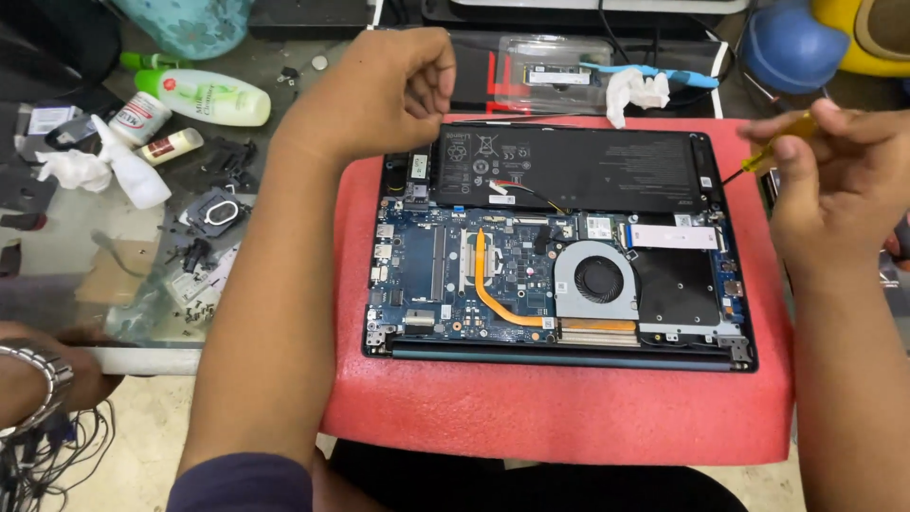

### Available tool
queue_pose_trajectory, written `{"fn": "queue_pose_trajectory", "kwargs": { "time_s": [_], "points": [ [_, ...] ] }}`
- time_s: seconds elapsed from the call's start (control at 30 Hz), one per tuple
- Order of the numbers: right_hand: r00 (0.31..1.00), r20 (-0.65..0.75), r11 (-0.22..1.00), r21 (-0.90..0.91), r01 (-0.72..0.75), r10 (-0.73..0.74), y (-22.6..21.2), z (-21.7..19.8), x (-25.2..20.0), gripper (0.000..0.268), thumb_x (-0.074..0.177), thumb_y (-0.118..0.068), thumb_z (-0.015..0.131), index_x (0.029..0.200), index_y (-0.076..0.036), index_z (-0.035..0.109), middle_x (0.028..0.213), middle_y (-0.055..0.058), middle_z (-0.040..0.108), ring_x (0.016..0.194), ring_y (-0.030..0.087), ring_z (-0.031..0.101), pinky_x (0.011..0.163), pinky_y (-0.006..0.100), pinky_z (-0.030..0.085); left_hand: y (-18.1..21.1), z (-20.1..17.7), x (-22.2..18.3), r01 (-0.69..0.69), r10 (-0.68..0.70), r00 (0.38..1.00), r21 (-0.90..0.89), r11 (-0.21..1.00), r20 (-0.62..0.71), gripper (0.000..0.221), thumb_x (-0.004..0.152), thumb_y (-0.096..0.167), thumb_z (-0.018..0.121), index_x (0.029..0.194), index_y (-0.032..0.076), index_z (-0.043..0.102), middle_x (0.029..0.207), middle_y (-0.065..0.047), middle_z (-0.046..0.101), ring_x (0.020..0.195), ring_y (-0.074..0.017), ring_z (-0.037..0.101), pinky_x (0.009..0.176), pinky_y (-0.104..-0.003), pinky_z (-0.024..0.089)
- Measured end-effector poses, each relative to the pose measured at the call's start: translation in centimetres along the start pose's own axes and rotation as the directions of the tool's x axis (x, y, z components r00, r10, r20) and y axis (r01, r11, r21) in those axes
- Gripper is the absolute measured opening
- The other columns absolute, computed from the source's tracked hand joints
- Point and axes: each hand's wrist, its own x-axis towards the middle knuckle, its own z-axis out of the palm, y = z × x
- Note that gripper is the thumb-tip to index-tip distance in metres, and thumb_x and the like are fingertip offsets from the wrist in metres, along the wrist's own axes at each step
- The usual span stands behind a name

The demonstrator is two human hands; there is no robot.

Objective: The person is performing maintenance on a laptop, which involves removing the battery and using a small brush to clean the inside of the back cover.

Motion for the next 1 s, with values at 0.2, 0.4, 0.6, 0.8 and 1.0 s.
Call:
{"fn": "queue_pose_trajectory", "kwargs": {
  "time_s": [0.2, 0.4, 0.6, 0.8, 1.0],
  "points": [
    [0.998, -0.053, 0.993, -0.110, 0.036, -0.042, 2.1, -0.8, -0.8, 0.031, 0.121, 0.019, 0.065, 0.136, 0.011, 0.038, 0.133, 0.036, 0.046, 0.111, 0.049, 0.059, 0.089, 0.050, 0.050, -0.1, 0.1, -0.1, 0.007, -0.007, 1.000, 0.028, 1.000, -0.001, 0.027, 0.076, -0.010, 0.063, 0.093, 0.010, 0.059, 0.085, -0.001, 0.066, 0.074, -0.0089, 0.063, 0.067, -0.023, 0.055],
    [0.995, -0.089, 0.989, -0.142, -0.051, 0.038, 3.6, -1.0, -2.1, 0.038, 0.124, 0.031, 0.066, 0.141, 0.012, 0.038, 0.132, 0.036, 0.051, 0.112, 0.048, 0.066, 0.093, 0.047, 0.053, -0.5, 0.3, -0.1, -0.021, 0.021, 1.000, 0.030, 0.999, 0.000, 0.026, 0.078, -0.011, 0.065, 0.094, 0.009, 0.061, 0.082, -0.002, 0.065, 0.072, -0.0090, 0.062, 0.066, -0.023, 0.055],
    [1.000, 0.008, 1.000, -0.008, -0.016, 0.016, 1.5, -0.6, -1.1, 0.027, 0.130, 0.021, 0.047, 0.142, 0.002, 0.032, 0.138, 0.038, 0.047, 0.118, 0.052, 0.064, 0.106, 0.055, 0.055, -0.5, 0.3, 0.0, -0.027, 0.027, 1.000, 0.033, 0.999, -0.008, 0.025, 0.081, -0.011, 0.066, 0.094, 0.009, 0.061, 0.084, -0.001, 0.065, 0.073, -0.0092, 0.062, 0.066, -0.023, 0.055],
    [0.999, -0.035, 0.998, -0.052, -0.029, 0.027, 1.5, -0.6, -0.9, 0.032, 0.126, 0.024, 0.052, 0.145, 0.006, 0.033, 0.143, 0.033, 0.041, 0.125, 0.049, 0.059, 0.110, 0.056, 0.055, -0.2, 0.2, 0.1, -0.026, 0.026, 1.000, 0.023, 0.999, -0.012, 0.026, 0.082, -0.011, 0.068, 0.095, 0.011, 0.061, 0.091, -0.001, 0.072, 0.076, -0.0083, 0.069, 0.068, -0.023, 0.058],
    [0.997, 0.060, 0.996, -0.077, -0.053, 0.057, -0.1, -0.4, -0.5, 0.027, 0.131, 0.022, 0.043, 0.146, 0.004, 0.031, 0.131, 0.039, 0.056, 0.118, 0.052, 0.067, 0.107, 0.055, 0.055, -0.4, 0.5, 0.2, 0.021, -0.021, 1.000, -0.046, 0.999, -0.002, 0.026, 0.083, -0.013, 0.070, 0.094, 0.009, 0.062, 0.083, -0.005, 0.075, 0.079, -0.0095, 0.078, 0.071, -0.021, 0.061]
  ]
}}
